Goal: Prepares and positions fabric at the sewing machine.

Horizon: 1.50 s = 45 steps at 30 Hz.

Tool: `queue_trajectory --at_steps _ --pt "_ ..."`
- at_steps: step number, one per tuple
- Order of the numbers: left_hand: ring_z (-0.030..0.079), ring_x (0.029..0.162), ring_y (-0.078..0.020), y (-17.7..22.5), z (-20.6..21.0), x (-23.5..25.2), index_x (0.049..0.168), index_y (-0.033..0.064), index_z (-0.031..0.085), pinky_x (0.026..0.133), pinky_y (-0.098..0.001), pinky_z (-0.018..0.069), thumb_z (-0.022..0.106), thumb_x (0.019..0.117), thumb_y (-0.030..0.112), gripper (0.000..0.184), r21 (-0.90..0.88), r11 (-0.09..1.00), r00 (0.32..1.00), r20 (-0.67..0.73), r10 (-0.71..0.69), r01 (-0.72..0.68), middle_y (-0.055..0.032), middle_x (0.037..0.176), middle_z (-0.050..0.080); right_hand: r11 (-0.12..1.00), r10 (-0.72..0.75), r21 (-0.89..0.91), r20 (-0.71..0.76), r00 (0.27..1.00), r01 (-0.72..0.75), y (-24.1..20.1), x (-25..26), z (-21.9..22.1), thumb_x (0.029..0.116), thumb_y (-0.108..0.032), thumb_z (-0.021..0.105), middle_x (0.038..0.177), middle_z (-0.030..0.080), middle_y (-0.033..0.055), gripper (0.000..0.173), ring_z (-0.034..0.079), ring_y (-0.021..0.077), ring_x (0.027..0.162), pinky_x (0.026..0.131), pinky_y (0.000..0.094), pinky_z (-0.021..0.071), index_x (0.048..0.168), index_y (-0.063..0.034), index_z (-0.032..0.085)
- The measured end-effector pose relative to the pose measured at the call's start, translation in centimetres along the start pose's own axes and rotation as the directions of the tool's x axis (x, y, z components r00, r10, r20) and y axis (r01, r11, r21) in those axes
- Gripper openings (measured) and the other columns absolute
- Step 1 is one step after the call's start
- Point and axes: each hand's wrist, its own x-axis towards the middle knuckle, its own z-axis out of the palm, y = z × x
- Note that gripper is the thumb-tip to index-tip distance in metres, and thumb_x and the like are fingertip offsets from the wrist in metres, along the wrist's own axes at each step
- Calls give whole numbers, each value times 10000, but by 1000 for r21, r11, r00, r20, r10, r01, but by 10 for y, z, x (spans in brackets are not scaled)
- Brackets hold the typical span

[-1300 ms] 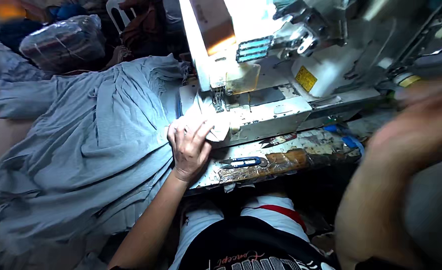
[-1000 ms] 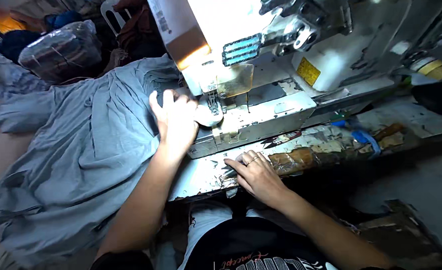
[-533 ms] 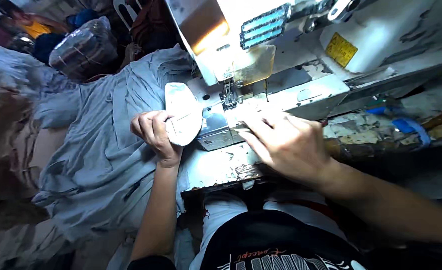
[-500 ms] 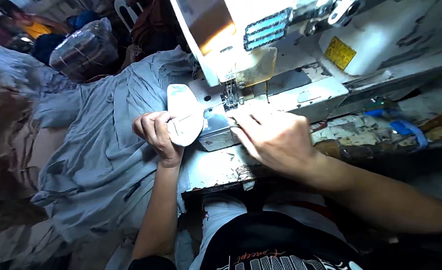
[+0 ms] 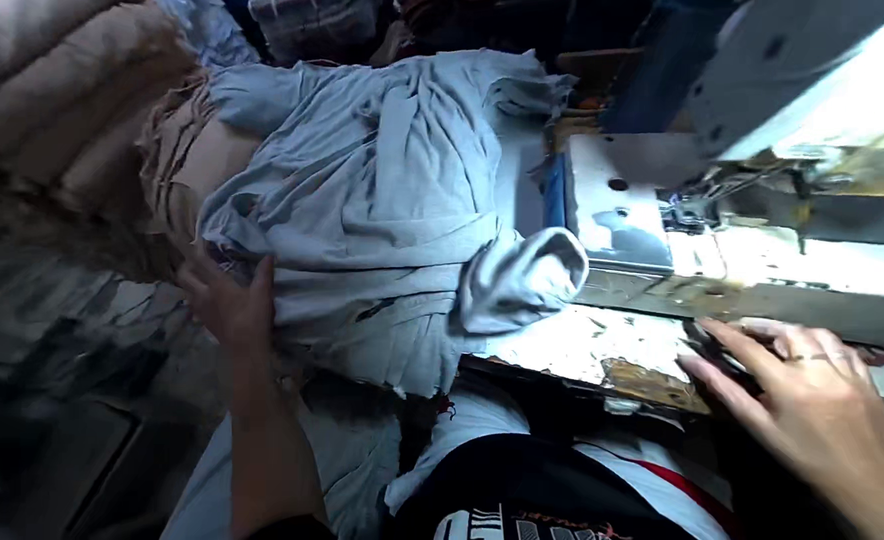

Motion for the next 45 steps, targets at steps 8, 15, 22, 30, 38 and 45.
queue_trajectory --at_steps 8,15,22,30,38,45 --pt "620 1065 1 71 -63 -4 1136 24 653 977 -230 516 618 1026 175 190 -602 659 877 -159 454 -450 27 1127 659 617 -26 767 -206 978 177 -85 35 -2 1063 -375 541 1280 675 35 406 598 83 1222 1052 273 487 1297 -72 675" --pt "679 933 -48 129 -49 -84 1097 156 728 831 -218 561 598 1049 317 213 -866 280 200 213 956 -414 22 973 719 -756 194 607 564 802 -244 -110 18 29 1020 -332 551 815 729 -30 220 700 77 778 741 300 599 888 -226 692" --pt "665 857 -106 227 21 -112 1153 45 742 734 -246 572 663 933 97 240 -729 305 360 86 929 -613 -99 1158 689 -579 -11 782 274 962 -230 -51 36 14 966 -789 121 1313 687 51 945 657 134 1186 987 340 547 1496 -102 495" --pt "655 1116 -267 240 78 -134 1142 37 755 983 -395 513 556 929 2 294 -649 261 192 178 965 -714 -138 1146 713 -222 86 882 443 892 -416 -39 -9 -1 984 -247 607 1192 692 38 500 671 62 937 774 237 580 1463 -116 547" --pt "610 1014 -213 241 84 -155 904 61 772 998 -394 394 666 963 186 174 -726 175 307 -52 950 -665 -55 858 712 -279 127 898 386 914 -340 -35 -20 -11 911 80 628 968 754 48 329 701 45 778 710 193 598 1206 -37 711" --pt "625 1104 -240 270 84 -154 1089 -14 745 1012 -394 458 663 981 144 208 -785 205 384 -46 922 -585 -152 1089 694 106 292 952 247 924 -288 -36 -40 -6 860 -11 758 791 704 -45 81 640 -9 702 673 148 549 918 -62 734"
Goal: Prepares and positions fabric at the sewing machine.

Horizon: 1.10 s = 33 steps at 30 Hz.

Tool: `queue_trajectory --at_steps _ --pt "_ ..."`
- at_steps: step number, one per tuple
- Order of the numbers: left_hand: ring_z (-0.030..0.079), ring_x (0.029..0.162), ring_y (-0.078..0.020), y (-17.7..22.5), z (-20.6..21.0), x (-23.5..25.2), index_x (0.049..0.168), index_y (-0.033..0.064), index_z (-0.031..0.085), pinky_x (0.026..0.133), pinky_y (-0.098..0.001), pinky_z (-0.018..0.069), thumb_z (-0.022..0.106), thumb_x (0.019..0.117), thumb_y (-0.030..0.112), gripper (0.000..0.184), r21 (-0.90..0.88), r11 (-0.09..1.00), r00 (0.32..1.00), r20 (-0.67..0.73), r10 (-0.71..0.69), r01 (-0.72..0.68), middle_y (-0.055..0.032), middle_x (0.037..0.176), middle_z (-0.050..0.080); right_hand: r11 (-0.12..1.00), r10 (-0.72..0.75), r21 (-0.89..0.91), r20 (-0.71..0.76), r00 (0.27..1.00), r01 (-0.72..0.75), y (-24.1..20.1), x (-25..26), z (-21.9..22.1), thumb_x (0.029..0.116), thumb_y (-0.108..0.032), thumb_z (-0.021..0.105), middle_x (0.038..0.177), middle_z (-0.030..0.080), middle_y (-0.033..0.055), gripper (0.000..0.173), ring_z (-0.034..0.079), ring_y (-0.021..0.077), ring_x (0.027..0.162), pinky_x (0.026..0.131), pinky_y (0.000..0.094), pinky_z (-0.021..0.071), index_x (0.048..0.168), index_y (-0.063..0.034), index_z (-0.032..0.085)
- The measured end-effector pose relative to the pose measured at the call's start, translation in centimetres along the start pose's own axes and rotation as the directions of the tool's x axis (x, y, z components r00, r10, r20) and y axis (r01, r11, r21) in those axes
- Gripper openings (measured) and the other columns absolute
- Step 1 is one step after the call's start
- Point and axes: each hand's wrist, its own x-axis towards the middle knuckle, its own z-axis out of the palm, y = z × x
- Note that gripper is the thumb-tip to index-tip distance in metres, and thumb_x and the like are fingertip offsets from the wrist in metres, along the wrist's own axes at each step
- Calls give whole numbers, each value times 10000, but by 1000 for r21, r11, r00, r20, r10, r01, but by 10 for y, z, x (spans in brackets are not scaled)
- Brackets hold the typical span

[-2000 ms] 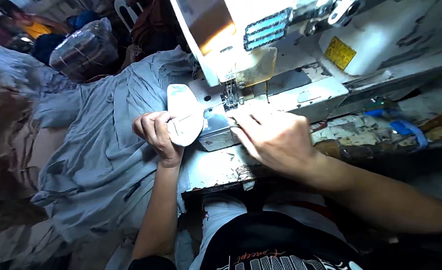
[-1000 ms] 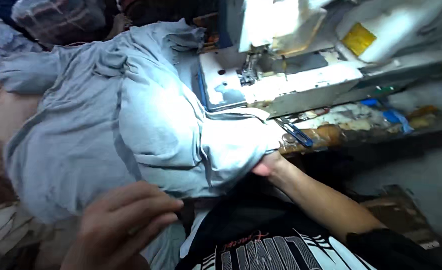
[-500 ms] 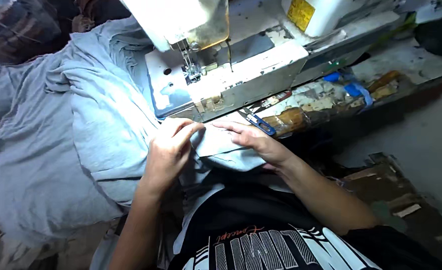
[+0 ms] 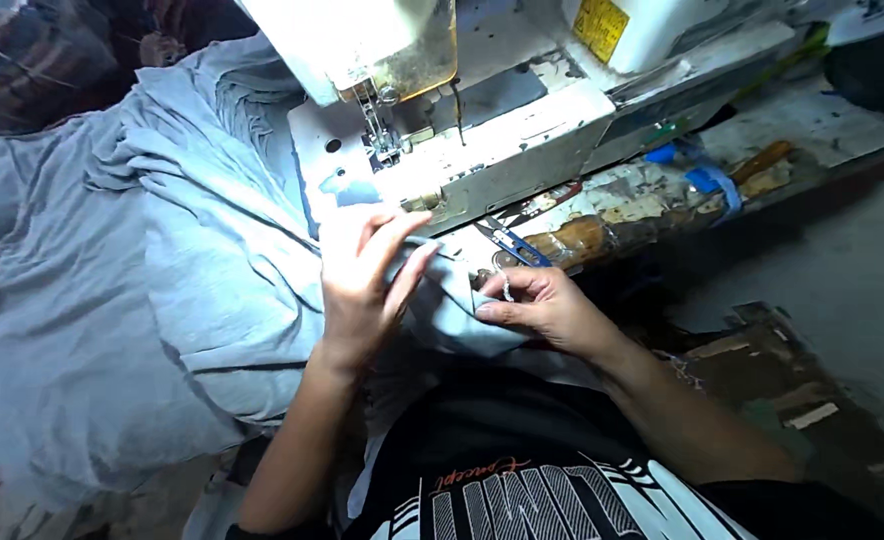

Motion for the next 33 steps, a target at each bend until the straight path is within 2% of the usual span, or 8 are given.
queue_trajectory --at_steps 3,8,13,15,18,21,27,33 --pt "682 913 -27 25 -6 -33 1030 98 717 816 -218 585 674 968 113 77 -437 852 946 -7 -324 289 53 998 720 991 -24 -132 -23 999 20 1 -2 8 955 -110 675 841 678 -67 115 619 -34 803 743 132 518 893 -78 766" --pt "726 763 -93 43 14 -75 989 -9 719 748 -267 634 643 979 54 100 -539 593 787 259 -560 599 -24 857 738 951 194 238 47 980 -199 -2 3 17 1017 -116 586 757 688 -24 205 635 9 678 644 180 552 893 -104 749" --pt "686 776 -67 32 26 -60 1056 30 710 727 -229 603 680 954 66 113 -494 677 831 220 -510 546 -19 916 709 997 61 52 -5 998 -61 -1 -3 20 953 -166 696 846 699 -52 97 647 4 743 692 172 556 1035 -120 718" --pt "676 809 -59 28 32 -57 1124 40 726 747 -224 595 674 957 66 177 -479 719 862 220 -456 503 -15 959 705 985 -4 -173 -75 997 -9 -4 -7 20 865 -195 792 919 696 -68 308 667 -30 794 730 139 571 1110 -109 627" --pt "698 846 -65 27 39 -60 1133 36 740 787 -236 607 653 975 78 186 -470 733 870 229 -437 492 -19 975 718 921 -123 -387 -187 975 42 2 -10 18 921 -174 724 806 658 -52 125 604 -53 727 681 117 505 951 -59 688" --pt "707 802 -71 31 42 -59 1032 13 737 763 -238 615 653 970 66 116 -480 715 857 194 -478 508 -27 936 729 869 -192 -487 -164 968 90 3 -6 10 1009 -167 573 733 580 -63 255 533 -51 694 644 124 436 792 -79 675" --pt "702 738 -60 35 43 -43 1020 17 730 694 -226 619 691 949 87 107 -429 740 851 171 -496 518 -17 887 724 983 -129 -152 -156 979 106 0 -9 8 902 -41 724 852 697 -45 47 635 -29 744 696 124 546 949 -47 729" --pt "671 659 -13 39 41 -45 907 25 720 650 -183 582 653 913 28 67 -425 632 761 318 -566 648 23 743 704 994 -86 -78 -145 986 76 14 -16 3 917 -15 632 848 671 -64 96 601 -33 709 645 126 516 944 -71 706"
